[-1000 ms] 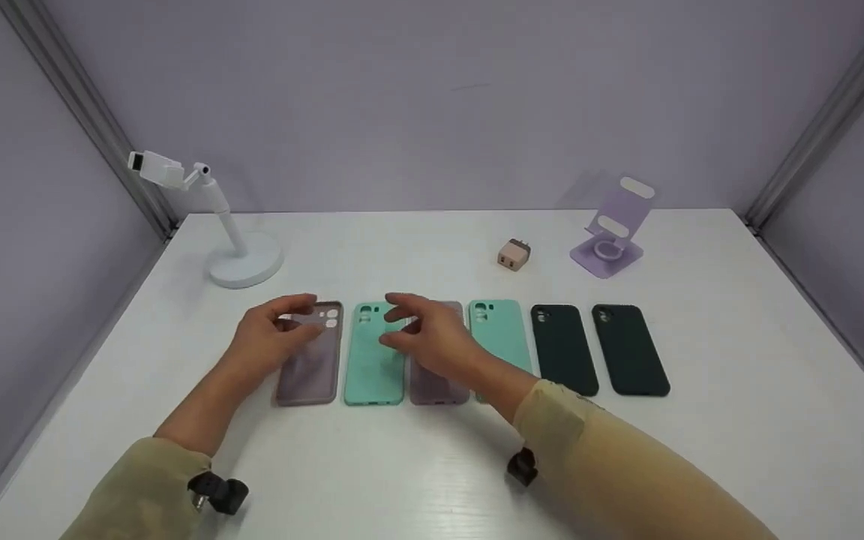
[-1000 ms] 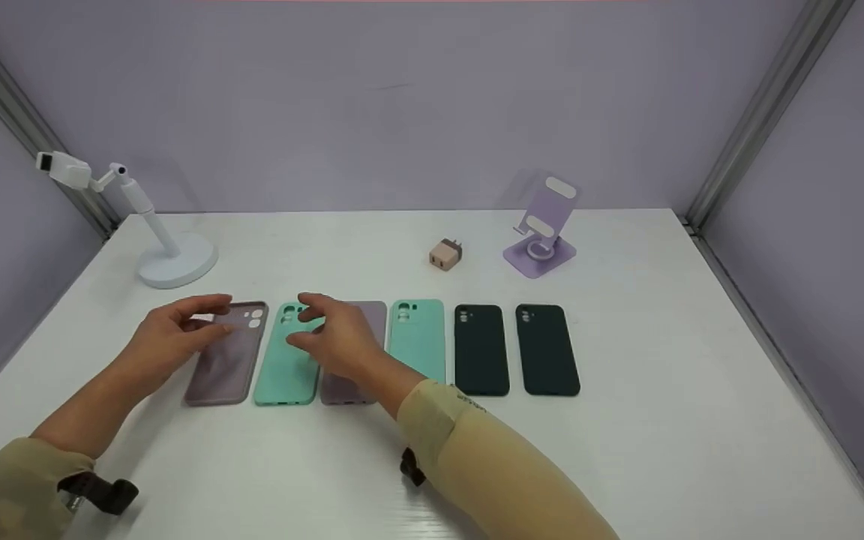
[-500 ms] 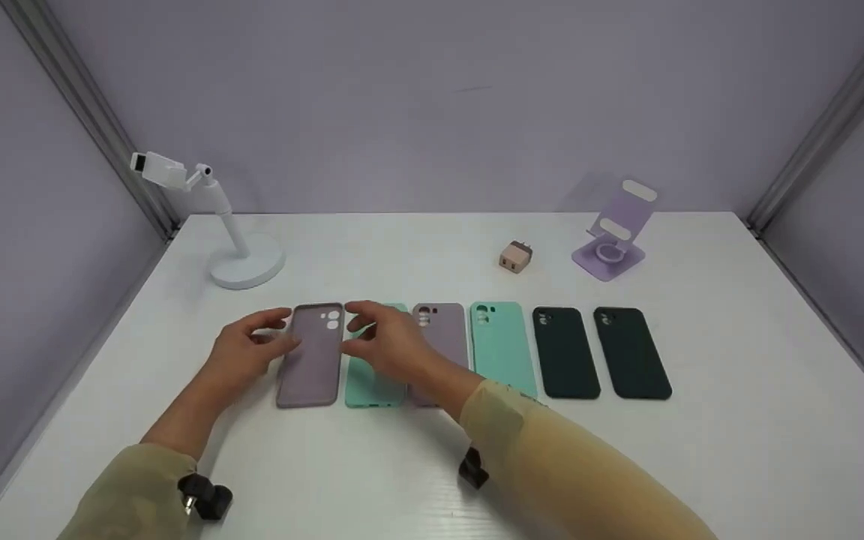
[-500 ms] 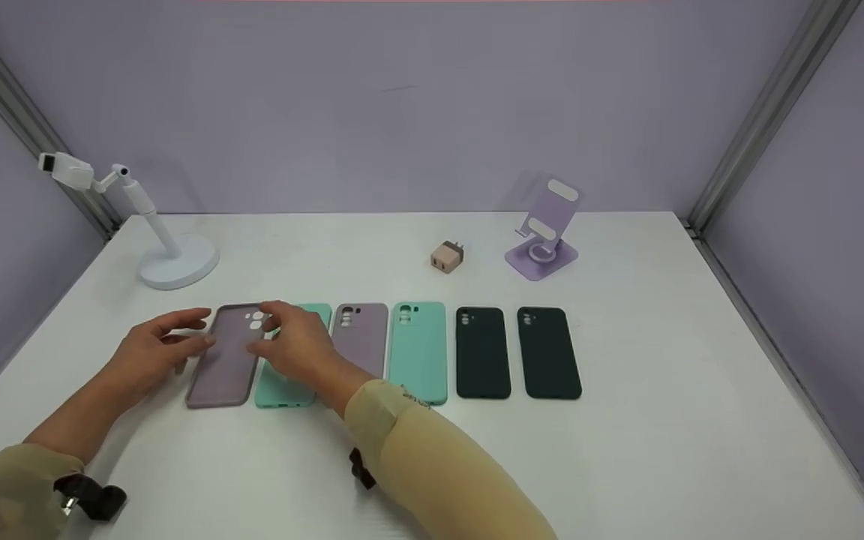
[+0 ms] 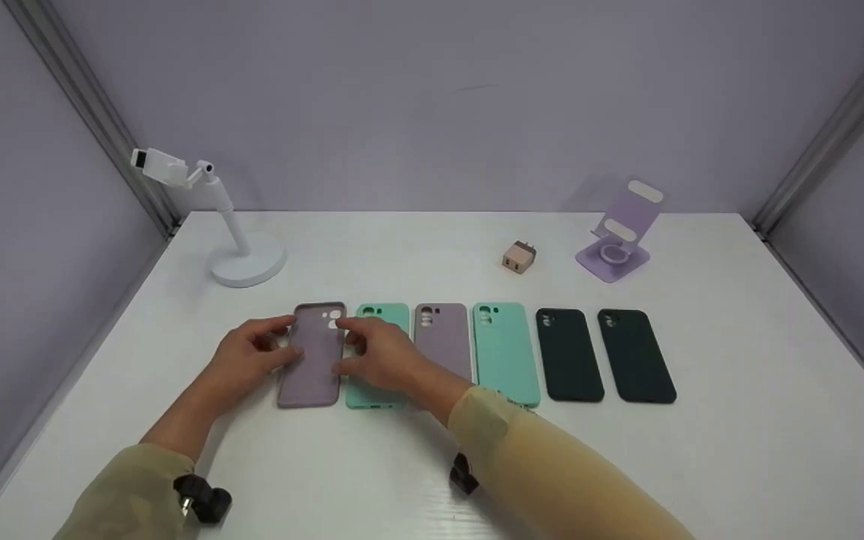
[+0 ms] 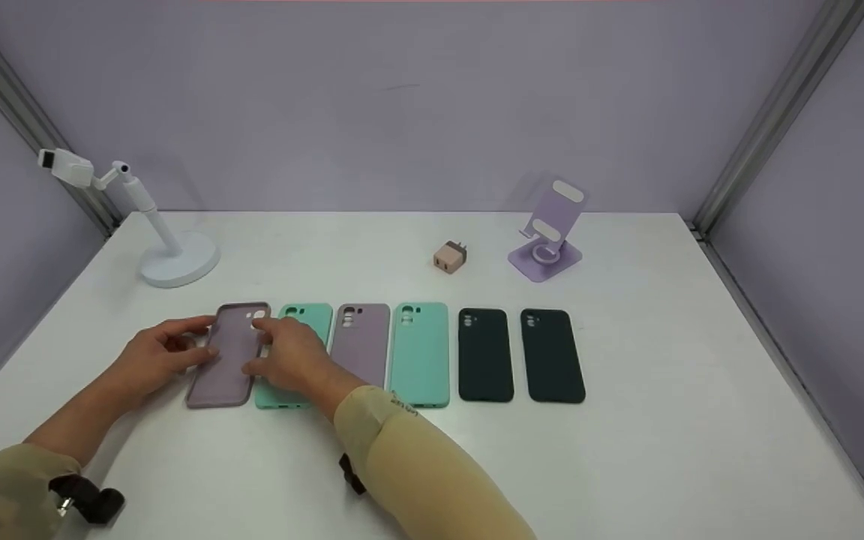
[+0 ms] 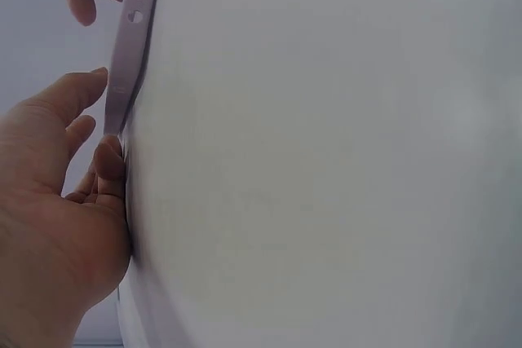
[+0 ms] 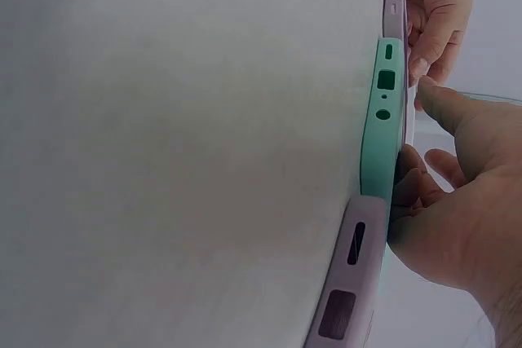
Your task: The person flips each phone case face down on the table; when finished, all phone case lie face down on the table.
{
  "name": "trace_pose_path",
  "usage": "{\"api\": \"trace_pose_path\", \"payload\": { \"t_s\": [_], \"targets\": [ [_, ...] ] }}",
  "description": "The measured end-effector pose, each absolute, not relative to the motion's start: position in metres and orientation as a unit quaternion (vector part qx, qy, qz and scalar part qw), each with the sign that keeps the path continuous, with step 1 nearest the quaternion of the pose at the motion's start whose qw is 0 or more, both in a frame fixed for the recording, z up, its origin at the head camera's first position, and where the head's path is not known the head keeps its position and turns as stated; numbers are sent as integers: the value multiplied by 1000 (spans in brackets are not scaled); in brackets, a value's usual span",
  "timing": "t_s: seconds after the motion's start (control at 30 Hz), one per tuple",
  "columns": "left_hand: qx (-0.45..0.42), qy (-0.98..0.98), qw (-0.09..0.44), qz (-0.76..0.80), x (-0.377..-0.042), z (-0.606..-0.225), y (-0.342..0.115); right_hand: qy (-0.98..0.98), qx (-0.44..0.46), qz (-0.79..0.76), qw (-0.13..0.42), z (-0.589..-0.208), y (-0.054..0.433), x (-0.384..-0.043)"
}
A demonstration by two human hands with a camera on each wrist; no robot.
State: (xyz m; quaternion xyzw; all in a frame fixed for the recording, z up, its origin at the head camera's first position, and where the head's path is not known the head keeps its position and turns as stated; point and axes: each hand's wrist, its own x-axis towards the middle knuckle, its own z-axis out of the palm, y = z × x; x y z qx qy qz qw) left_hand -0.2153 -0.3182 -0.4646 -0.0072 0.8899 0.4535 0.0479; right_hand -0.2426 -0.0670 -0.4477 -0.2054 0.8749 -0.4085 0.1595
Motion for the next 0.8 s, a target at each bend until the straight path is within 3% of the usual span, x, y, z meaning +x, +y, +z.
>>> {"api": "trace_pose_path", "payload": {
  "t_s": [0.8],
  "targets": [
    [5,899,42,436,-214,-466,-320,903,-244,-320,148,-450,-67,-241]
  ]
}}
